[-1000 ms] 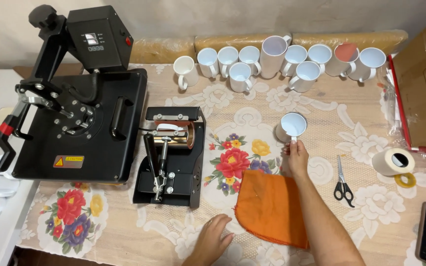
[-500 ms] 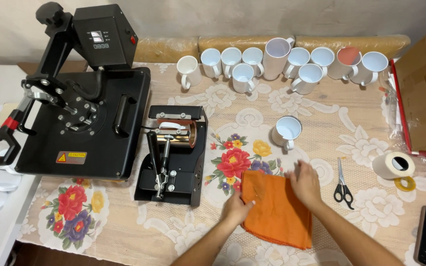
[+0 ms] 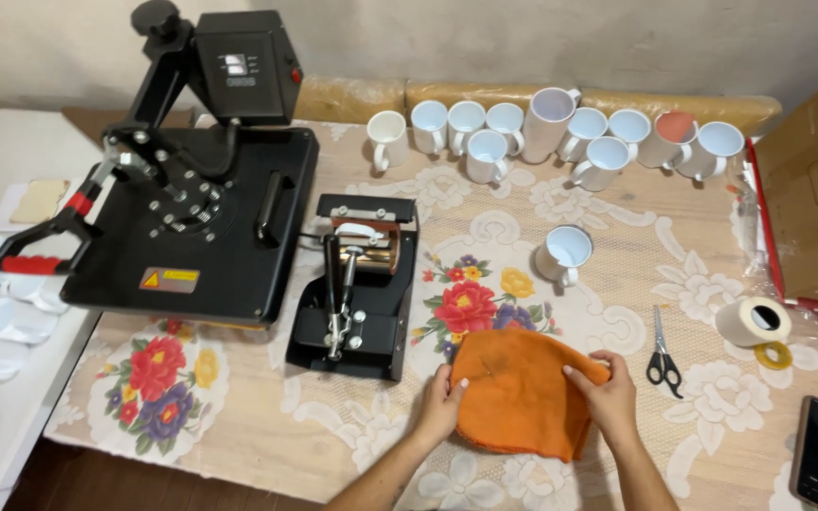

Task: The person cleans a mug press machine using an orange cloth, wiping the heating element and surrounding parts. They then pick up a white mug, rotate it to show the printed design, and place it back on the table. Finally, they wipe the orange cloth on the table surface.

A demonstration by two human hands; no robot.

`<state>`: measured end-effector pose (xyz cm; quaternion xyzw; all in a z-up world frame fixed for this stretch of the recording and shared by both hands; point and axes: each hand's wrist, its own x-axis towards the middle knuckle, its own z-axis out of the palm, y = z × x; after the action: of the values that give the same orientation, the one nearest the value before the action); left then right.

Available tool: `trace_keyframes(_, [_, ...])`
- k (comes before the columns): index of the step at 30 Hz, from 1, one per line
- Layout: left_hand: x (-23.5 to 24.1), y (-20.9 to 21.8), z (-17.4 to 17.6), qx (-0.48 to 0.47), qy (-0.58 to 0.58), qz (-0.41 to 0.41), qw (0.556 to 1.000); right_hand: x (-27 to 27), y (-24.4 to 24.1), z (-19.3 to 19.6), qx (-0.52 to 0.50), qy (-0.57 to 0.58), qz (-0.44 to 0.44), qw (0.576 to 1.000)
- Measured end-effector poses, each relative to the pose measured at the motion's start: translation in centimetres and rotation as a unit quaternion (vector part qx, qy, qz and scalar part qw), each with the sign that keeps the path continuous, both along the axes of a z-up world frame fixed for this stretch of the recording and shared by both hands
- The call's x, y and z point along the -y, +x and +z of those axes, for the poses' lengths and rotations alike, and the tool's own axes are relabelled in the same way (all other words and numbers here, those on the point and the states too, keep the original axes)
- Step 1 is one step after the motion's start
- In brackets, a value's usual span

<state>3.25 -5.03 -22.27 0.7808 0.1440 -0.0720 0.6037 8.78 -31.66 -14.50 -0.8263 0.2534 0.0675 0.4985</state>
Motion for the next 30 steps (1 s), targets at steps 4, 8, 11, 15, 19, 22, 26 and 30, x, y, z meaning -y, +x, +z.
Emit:
trace_keyframes(4, [-2.4, -1.9, 1.7, 0.023, 0.043, 0.035, 0.998, -1.7, -0.5, -0.9, 0.096, 0.022, -0.042, 0.994])
trace_keyframes(8, [-4.7, -3.6, 7.1, 0.166, 0.156, 0.021, 0.973, -2.3, -0.6, -6.1, 0.061, -0.087, -0.052, 0.993])
trace_keyframes(11, [-7.6, -2.8, 10.6, 0.358, 0.246, 0.058, 0.899, -3.2, -2.1, -6.4, 0.091, -0.111, -0.061, 0.988])
trace_keyframes(15, [-11.4, 1.6, 16.5, 0.444, 0.197, 0.157, 0.86, -2.8, -1.8, -7.3, 0.14, -0.118, -0.016, 0.983])
trace_keyframes(19, [-13.8, 6.3, 19.8, 0.406, 0.267, 0.243, 0.839, -4.6, -2.7, 1.0, 0.245, -0.116, 0.085, 0.959])
trace_keyframes(22, [-15.0, 9.8, 19.6, 0.348, 0.271, 0.212, 0.872, -5.4, -3.3, 7.4, 0.327, -0.234, 0.138, 0.905])
trace_keyframes(26, [-15.1, 12.8, 19.4, 0.324, 0.246, 0.198, 0.892, -7.2, -5.4, 13.8, 0.407, -0.445, 0.195, 0.774])
trace_keyframes(30, [-15.8, 15.5, 18.3, 0.259, 0.215, 0.237, 0.911, -10.3, -5.7, 11.1, 0.375, -0.441, 0.275, 0.768])
